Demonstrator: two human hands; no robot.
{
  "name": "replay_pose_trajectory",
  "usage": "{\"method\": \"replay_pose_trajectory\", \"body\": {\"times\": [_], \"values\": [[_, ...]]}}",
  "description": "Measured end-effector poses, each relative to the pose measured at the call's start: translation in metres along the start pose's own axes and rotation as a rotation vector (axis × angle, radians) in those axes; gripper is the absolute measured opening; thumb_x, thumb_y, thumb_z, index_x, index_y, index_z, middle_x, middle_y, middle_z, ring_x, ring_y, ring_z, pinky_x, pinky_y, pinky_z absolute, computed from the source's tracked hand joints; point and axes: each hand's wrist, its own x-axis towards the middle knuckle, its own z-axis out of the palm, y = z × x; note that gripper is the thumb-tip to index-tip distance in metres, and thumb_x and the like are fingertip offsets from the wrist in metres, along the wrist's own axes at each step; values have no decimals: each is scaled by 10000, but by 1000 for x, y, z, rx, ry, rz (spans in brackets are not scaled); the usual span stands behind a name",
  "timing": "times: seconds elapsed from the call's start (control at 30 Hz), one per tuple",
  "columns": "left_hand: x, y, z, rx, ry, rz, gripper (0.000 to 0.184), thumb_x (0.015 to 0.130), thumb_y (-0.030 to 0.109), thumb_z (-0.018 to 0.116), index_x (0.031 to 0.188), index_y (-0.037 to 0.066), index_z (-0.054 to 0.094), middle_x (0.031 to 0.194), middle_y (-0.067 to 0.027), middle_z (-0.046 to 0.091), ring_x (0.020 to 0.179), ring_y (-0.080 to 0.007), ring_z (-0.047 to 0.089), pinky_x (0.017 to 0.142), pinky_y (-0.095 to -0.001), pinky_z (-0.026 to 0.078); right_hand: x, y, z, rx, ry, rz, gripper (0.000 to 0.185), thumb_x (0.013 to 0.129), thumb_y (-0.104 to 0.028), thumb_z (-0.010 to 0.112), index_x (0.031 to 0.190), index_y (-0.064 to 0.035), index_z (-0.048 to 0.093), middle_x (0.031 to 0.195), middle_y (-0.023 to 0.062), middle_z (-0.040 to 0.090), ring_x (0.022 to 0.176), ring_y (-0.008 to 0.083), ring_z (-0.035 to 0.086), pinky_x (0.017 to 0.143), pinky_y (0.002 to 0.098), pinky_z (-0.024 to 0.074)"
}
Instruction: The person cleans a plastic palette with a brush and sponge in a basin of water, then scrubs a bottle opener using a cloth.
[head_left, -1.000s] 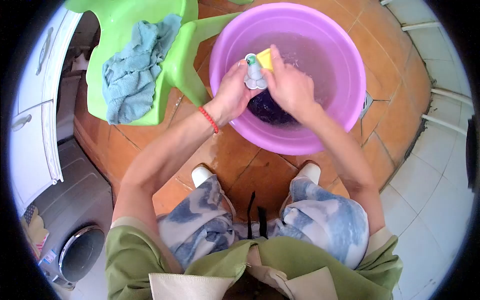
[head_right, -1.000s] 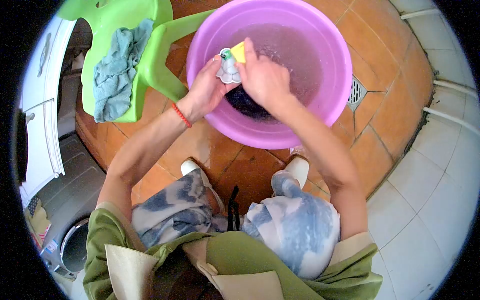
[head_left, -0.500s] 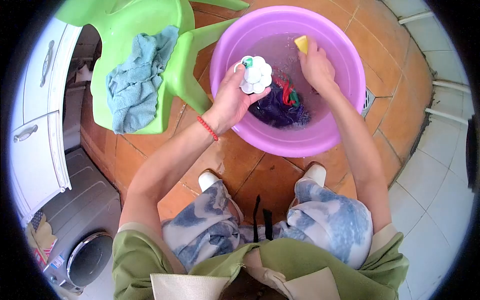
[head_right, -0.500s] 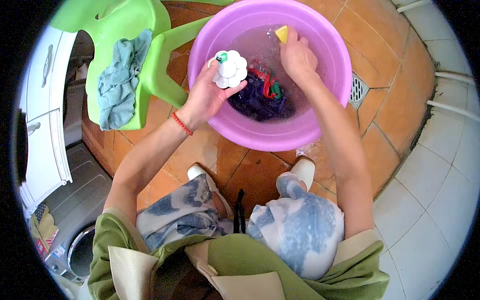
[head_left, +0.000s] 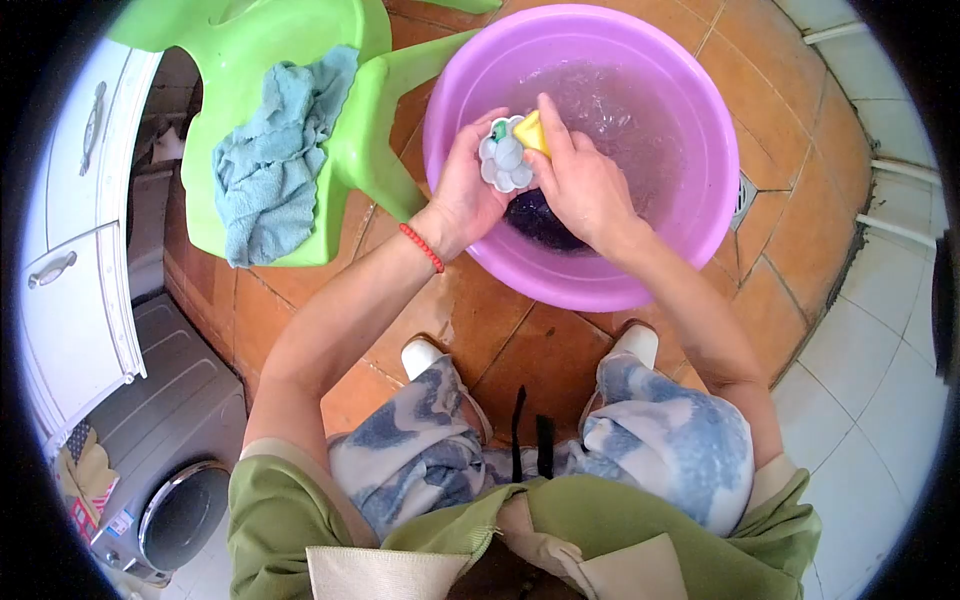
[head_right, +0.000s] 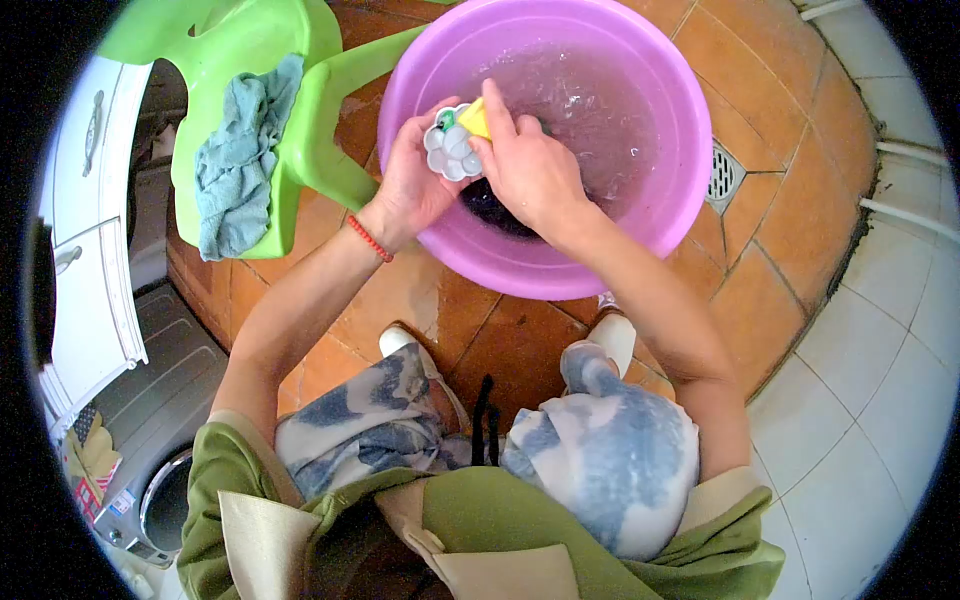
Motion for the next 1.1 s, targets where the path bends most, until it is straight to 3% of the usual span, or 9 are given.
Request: {"method": "replay_pose_trajectory", "body": {"times": [0.1,0.3,0.5,0.57,0.7,0.73,0.87,0.97,1.1], "values": [[11,-7,-9,30,-98,-2,430,976,361,309,1196,55,517,1131,-81,604,1061,-208,579,869,-367,499,1,-13,9,-110,-73,74,651,953,-354,453,1444,-12,196,938,282,593,779,411,636,687,465,531],[10,-8,-6,56,30,18,492,990,405,281,1255,47,490,1160,-99,605,1054,-222,575,973,-370,438,-19,-39,14,-157,-267,46,693,941,-361,469,1445,8,168,876,274,600,735,408,634,633,481,531],[9,-14,-9,12,-3,36,488,1007,409,279,1226,27,489,1145,-95,600,1055,-212,574,951,-349,444,9,-19,3,-256,-22,49,625,960,-378,425,1439,-27,228,867,254,607,672,381,645,571,475,533],[13,-15,-11,-12,5,34,446,1015,378,295,1177,16,499,1082,-103,609,1005,-212,588,899,-332,464,8,-21,3,-249,-83,71,624,958,-373,426,1439,-28,228,877,260,604,676,393,642,581,488,531],[3,-5,-1,-37,26,-23,427,1012,361,293,1177,25,500,1092,-110,604,990,-218,598,909,-340,471,-23,-35,19,-213,-97,-61,676,928,-416,471,1420,-1,264,758,230,612,586,335,645,468,439,531],[3,-7,-4,14,-12,-29,460,1005,374,282,1207,19,492,1136,-106,605,1058,-212,582,957,-368,461,-22,-32,17,-268,-93,-83,665,933,-410,465,1421,-4,266,758,225,611,592,334,647,475,439,532],[11,-11,-7,26,30,35,448,1004,370,288,1183,18,501,1119,-114,609,1045,-212,590,950,-370,466,10,-7,6,-282,23,7,619,952,-379,440,1416,-3,276,771,213,609,623,350,650,517,430,542],[17,-14,-12,41,80,39,433,1004,362,293,1162,21,508,1088,-116,613,1024,-215,599,938,-370,472,0,-17,9,-239,-88,52,647,937,-387,464,1431,-28,248,817,237,613,645,384,640,584,468,542],[5,-6,0,62,35,-6,425,1003,355,293,1154,21,510,1074,-121,613,1014,-227,607,930,-377,481,-27,-30,11,-267,-111,-96,652,934,-382,464,1437,-37,232,796,242,616,610,379,640,530,475,533]]}}
